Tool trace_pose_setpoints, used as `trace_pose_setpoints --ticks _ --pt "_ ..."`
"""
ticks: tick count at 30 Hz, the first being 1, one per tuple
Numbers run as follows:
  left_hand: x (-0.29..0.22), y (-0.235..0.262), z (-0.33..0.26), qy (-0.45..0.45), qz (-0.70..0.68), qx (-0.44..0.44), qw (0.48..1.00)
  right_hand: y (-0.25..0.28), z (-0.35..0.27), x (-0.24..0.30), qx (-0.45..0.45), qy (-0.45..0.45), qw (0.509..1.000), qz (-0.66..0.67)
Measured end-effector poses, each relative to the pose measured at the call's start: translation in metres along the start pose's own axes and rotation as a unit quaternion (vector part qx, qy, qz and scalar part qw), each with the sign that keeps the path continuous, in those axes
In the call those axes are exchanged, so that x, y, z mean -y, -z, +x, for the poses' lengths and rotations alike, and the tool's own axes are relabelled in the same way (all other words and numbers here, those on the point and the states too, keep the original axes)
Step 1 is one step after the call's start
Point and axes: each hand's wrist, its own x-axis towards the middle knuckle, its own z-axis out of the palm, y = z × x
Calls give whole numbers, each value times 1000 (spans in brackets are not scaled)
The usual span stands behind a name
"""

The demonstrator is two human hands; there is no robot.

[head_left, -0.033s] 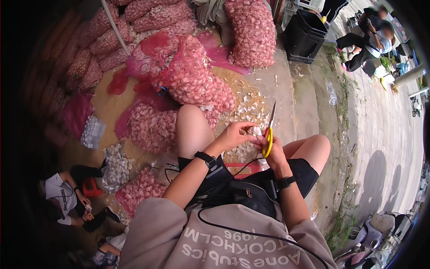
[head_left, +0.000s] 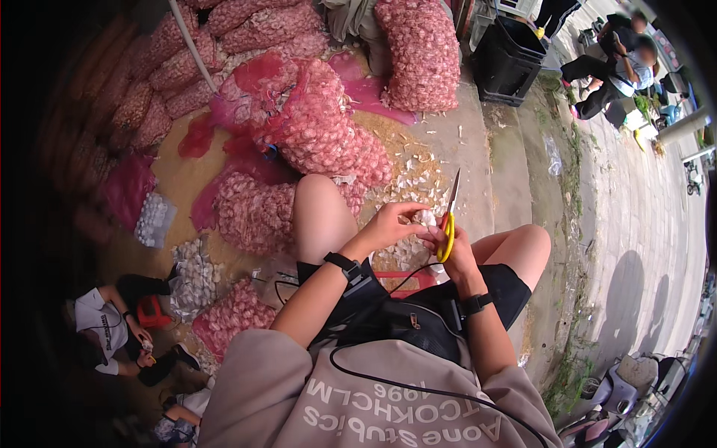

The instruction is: The recorder is peeling garlic cloves using a pair of scissors, surrounded by many sacks of garlic in a warehouse-like setting.

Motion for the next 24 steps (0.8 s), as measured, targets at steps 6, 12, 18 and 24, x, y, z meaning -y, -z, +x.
trace_pose_setpoints --ticks 6,12,18,24 --pt "6 -3 0 -11 -213 -4 977 1 4 -4 18 24 1000 3" --pt "9 2 -1 122 -337 35 933 1 3 -2 -33 59 998 -9" --pt "13 -3 4 132 -342 66 928 9 6 -5 -36 95 994 -42" --pt "15 -6 8 132 -287 55 947 13 10 -8 -52 136 982 -117"
